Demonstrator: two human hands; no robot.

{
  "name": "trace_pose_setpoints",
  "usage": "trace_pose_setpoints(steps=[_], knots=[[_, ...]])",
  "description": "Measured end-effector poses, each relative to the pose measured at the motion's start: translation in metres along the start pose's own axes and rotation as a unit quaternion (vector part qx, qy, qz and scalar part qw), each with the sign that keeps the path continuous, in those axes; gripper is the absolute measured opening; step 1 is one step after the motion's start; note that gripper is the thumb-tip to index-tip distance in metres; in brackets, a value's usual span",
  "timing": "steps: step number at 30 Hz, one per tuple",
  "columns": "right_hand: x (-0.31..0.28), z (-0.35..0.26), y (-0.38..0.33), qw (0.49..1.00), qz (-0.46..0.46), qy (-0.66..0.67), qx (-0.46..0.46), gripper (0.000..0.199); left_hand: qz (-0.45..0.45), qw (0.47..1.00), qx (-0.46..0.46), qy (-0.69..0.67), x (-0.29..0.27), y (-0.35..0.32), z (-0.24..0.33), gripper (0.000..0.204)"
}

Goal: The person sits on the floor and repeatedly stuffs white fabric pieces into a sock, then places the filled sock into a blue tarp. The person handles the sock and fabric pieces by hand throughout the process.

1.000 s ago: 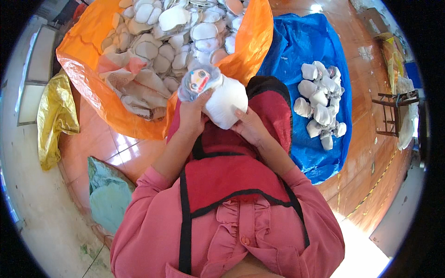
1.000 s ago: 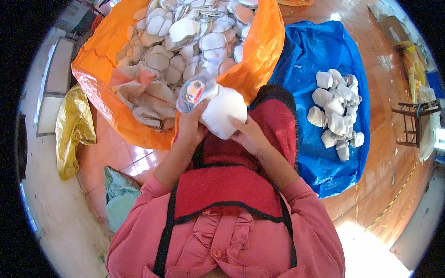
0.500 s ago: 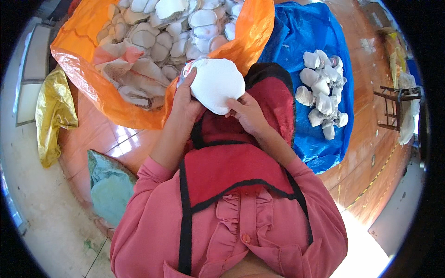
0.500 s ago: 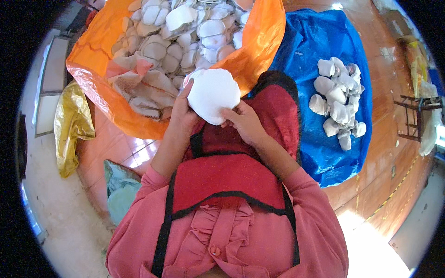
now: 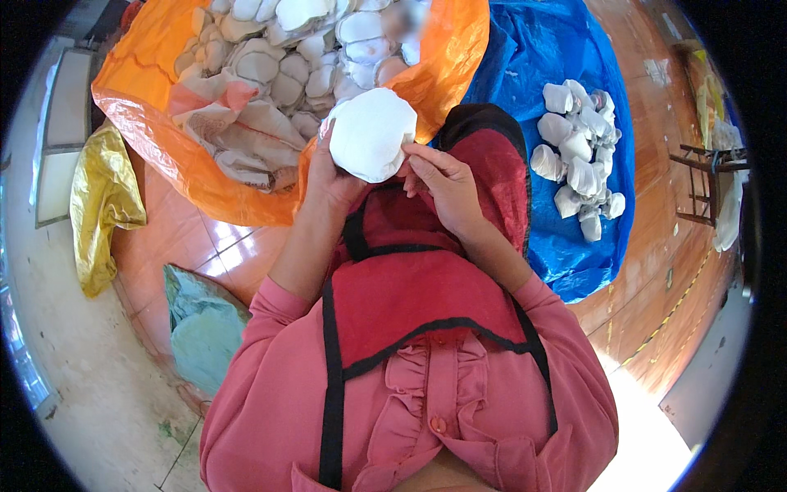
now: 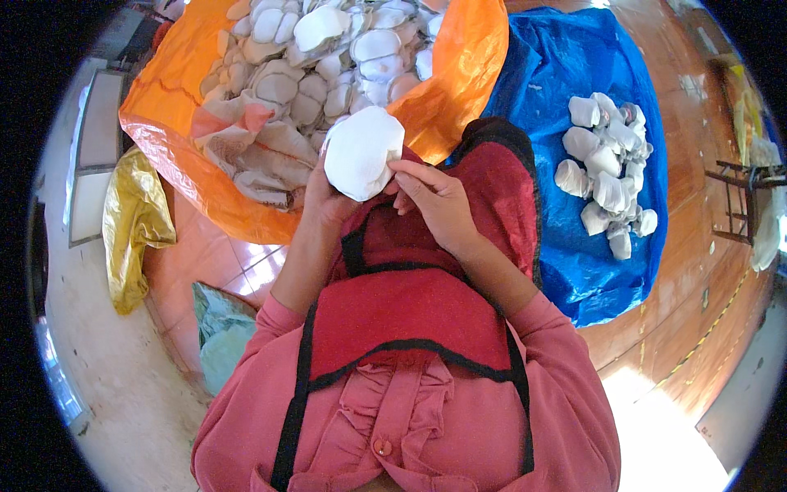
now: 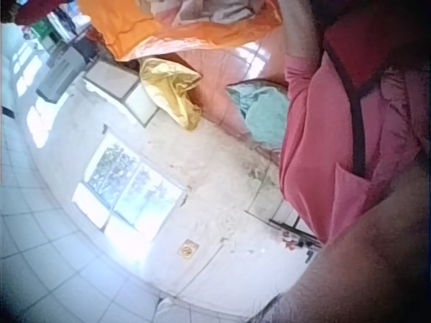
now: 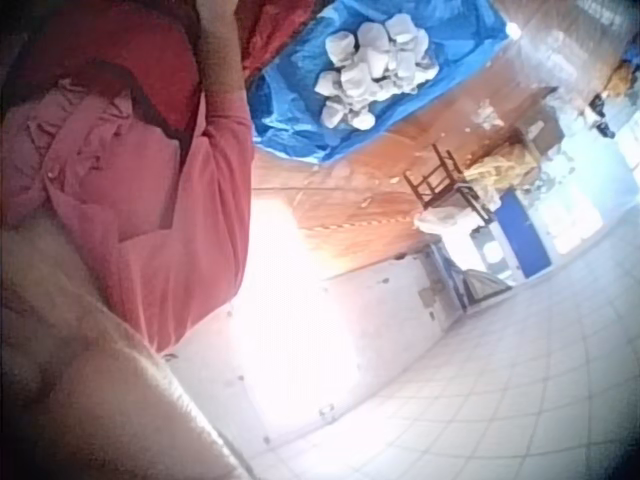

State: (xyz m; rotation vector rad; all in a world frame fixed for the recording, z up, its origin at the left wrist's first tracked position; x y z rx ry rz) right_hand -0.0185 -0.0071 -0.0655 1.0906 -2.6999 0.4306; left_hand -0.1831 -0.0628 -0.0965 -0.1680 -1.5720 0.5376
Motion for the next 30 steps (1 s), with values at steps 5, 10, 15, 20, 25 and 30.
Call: trace_pose_setpoints(steps=[5,10,15,20,25,30], knots=[[-0.004,0.011,0.000,0.992,0.070,-0.038,0.094,0.020,0.067,0.994,0.088,0.014,0.001,-0.013,-0.011,0.046],[-0.022,0.036,-0.003,0.986,0.078,-0.042,0.142,0.018,0.138,0.950,0.235,0.153,-0.011,-0.024,-0.013,0.035],[-0.023,0.058,-0.004,0.986,0.071,-0.069,0.131,0.018,0.129,0.876,0.347,0.310,0.003,-0.037,-0.018,0.031],[-0.006,0.059,-0.005,0.974,0.114,0.091,0.174,0.020,0.146,0.952,0.211,0.164,-0.009,-0.029,-0.029,0.030],[-0.013,0.055,-0.009,0.955,-0.068,0.190,0.216,0.018,0.114,0.946,0.239,0.190,-0.007,-0.032,-0.025,0.033],[-0.010,0.060,-0.006,0.930,-0.098,0.278,0.219,0.016,0.097,0.928,0.295,0.206,0.004,-0.033,-0.022,0.031]])
Point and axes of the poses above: each hand's wrist, its own y-axis towards the middle knuckle, its own x-axis out of the palm, z = x × y, the point moved 4 cm from there along y, towards the middle knuckle, and after that the axes turned 13 degrees about -y, right-handed, at the moved point
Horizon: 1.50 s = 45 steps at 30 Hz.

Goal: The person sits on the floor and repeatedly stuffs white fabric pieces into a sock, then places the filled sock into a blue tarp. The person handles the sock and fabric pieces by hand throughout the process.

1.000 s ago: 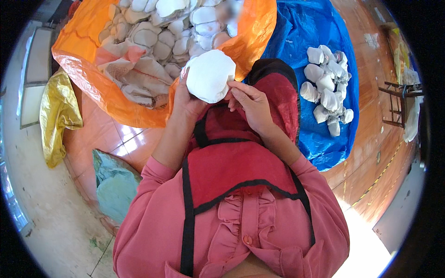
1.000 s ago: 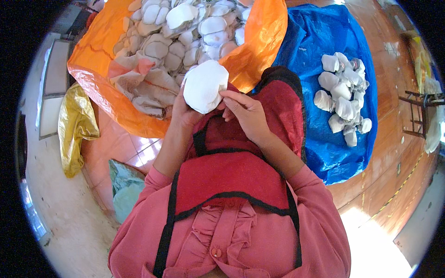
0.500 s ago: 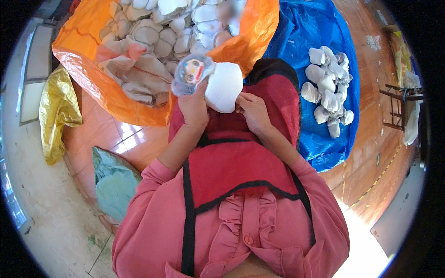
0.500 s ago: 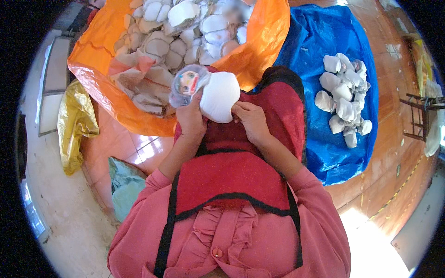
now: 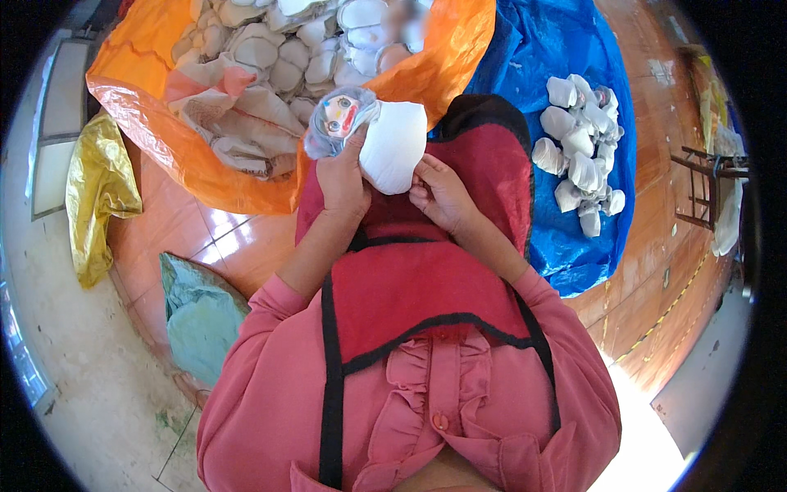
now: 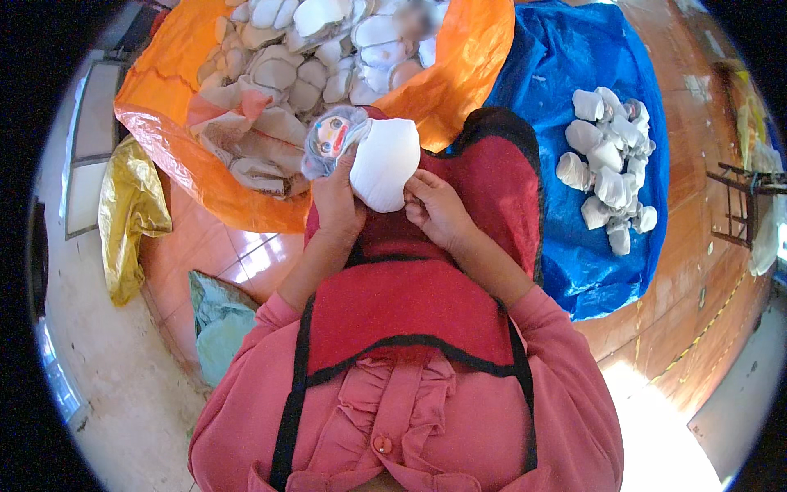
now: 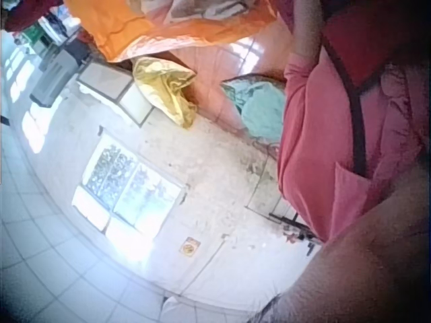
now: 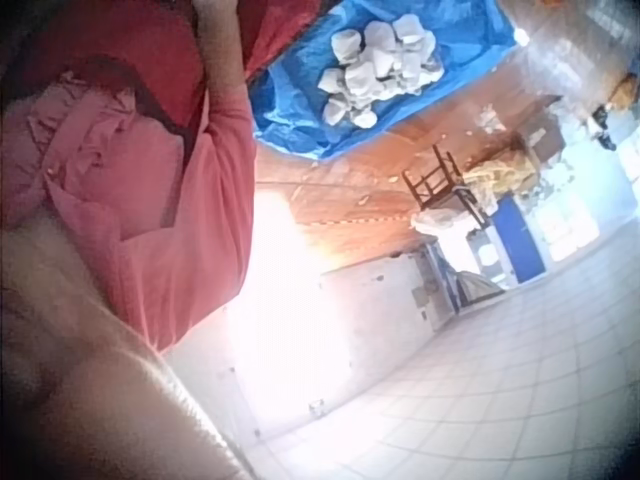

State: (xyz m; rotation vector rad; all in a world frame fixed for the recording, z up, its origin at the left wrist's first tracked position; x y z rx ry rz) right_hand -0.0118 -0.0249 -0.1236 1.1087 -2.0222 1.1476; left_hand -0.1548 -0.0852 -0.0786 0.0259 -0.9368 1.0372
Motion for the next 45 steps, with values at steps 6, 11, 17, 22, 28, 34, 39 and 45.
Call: trace_pose_setpoints(steps=[6,11,17,22,28,34,39,45], knots=[[0.003,0.004,0.003,0.985,0.137,-0.102,-0.016,0.012,0.056,0.987,-0.136,-0.059,-0.011,0.000,-0.010,0.031],[-0.004,0.006,0.004,0.990,0.097,-0.105,-0.013,0.006,0.037,0.997,-0.065,-0.019,-0.014,0.007,-0.009,0.030],[-0.001,0.006,0.004,0.983,0.128,-0.122,-0.041,0.014,0.005,0.975,-0.150,-0.166,-0.015,0.014,-0.011,0.034],[0.010,0.000,0.003,0.989,0.099,-0.099,-0.055,0.018,0.021,0.982,-0.136,-0.126,-0.027,0.024,-0.012,0.037],[-0.001,0.006,0.006,0.991,0.041,-0.094,-0.083,0.016,0.071,0.993,-0.076,-0.059,-0.031,0.023,-0.004,0.033],[0.020,0.007,0.007,0.986,0.004,-0.107,-0.126,0.026,0.036,0.979,-0.009,0.199,-0.036,0.019,-0.005,0.029],[0.011,0.008,0.005,0.996,0.036,-0.073,-0.040,0.027,0.037,0.871,0.083,0.482,-0.047,0.018,-0.006,0.032],[-0.008,0.014,0.004,0.970,0.178,-0.158,-0.037,0.019,-0.005,0.838,0.284,0.467,-0.015,0.000,0.017,0.040]])
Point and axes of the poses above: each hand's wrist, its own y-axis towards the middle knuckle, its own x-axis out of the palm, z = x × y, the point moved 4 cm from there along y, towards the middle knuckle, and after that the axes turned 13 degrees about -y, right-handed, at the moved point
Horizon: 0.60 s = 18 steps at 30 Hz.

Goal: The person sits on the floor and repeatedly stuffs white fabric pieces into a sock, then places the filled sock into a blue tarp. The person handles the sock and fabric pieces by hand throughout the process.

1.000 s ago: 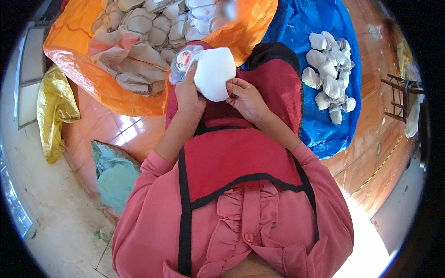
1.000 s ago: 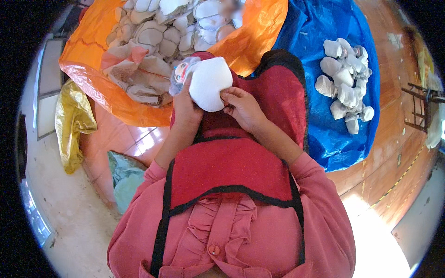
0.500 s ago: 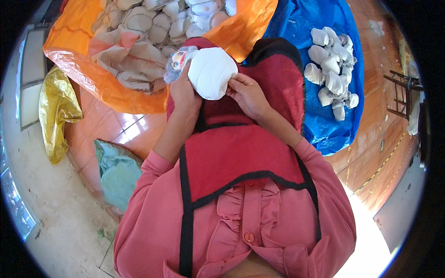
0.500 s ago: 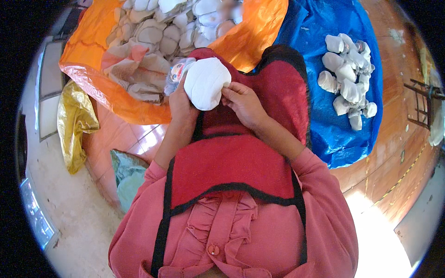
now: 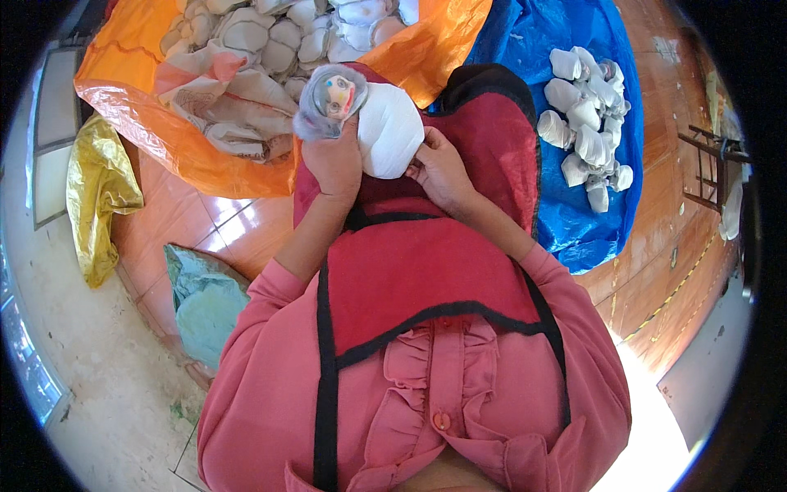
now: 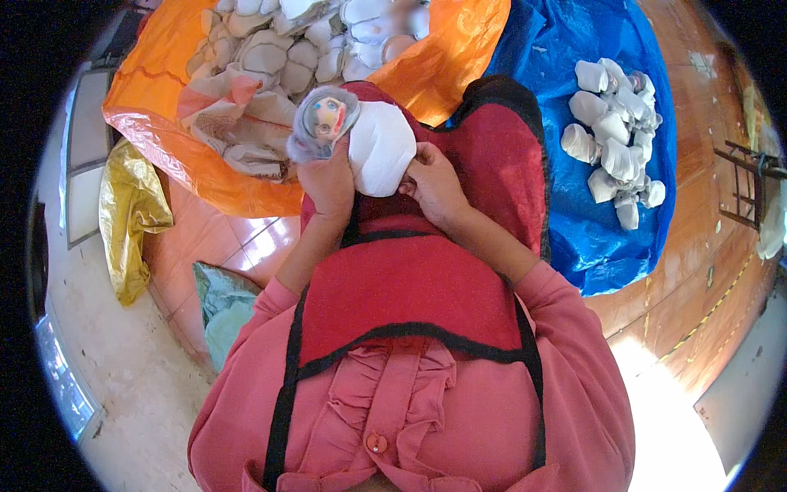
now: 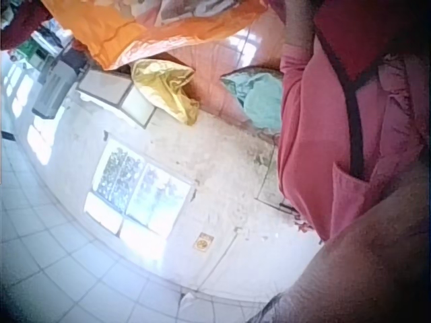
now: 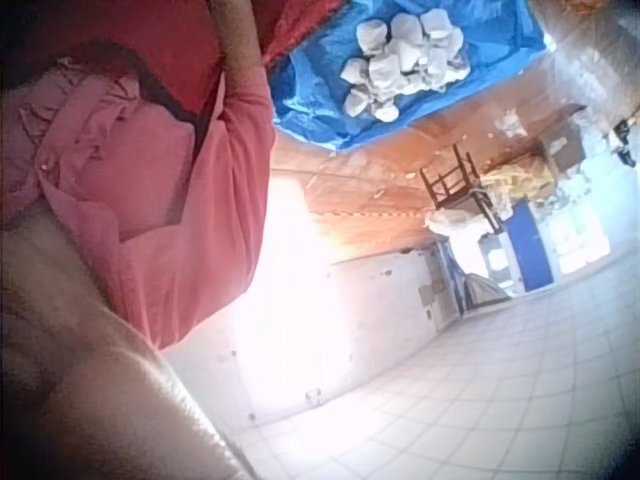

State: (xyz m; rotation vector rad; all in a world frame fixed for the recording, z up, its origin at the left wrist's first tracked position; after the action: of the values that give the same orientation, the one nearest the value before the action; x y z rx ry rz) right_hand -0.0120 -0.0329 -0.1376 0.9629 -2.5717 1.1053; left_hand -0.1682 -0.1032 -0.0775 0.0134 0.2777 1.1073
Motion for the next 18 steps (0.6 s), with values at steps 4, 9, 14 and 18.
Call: trace_pose_setpoints(steps=[4,9,14,18], knots=[[0.012,0.001,0.000,0.995,-0.022,0.099,-0.023,0.022,0.015,0.999,0.032,-0.002,0.000,0.000,-0.001,0.048],[0.011,0.008,0.000,0.990,-0.097,0.097,-0.031,0.021,0.003,1.000,0.019,-0.016,-0.001,0.003,-0.006,0.048],[0.012,0.007,0.000,0.997,-0.059,-0.032,-0.043,0.022,-0.044,0.993,0.082,0.066,0.004,-0.006,0.006,0.049],[0.004,0.016,0.007,0.995,-0.017,-0.095,-0.027,0.026,-0.087,0.994,0.051,0.048,0.005,-0.018,-0.001,0.056]])
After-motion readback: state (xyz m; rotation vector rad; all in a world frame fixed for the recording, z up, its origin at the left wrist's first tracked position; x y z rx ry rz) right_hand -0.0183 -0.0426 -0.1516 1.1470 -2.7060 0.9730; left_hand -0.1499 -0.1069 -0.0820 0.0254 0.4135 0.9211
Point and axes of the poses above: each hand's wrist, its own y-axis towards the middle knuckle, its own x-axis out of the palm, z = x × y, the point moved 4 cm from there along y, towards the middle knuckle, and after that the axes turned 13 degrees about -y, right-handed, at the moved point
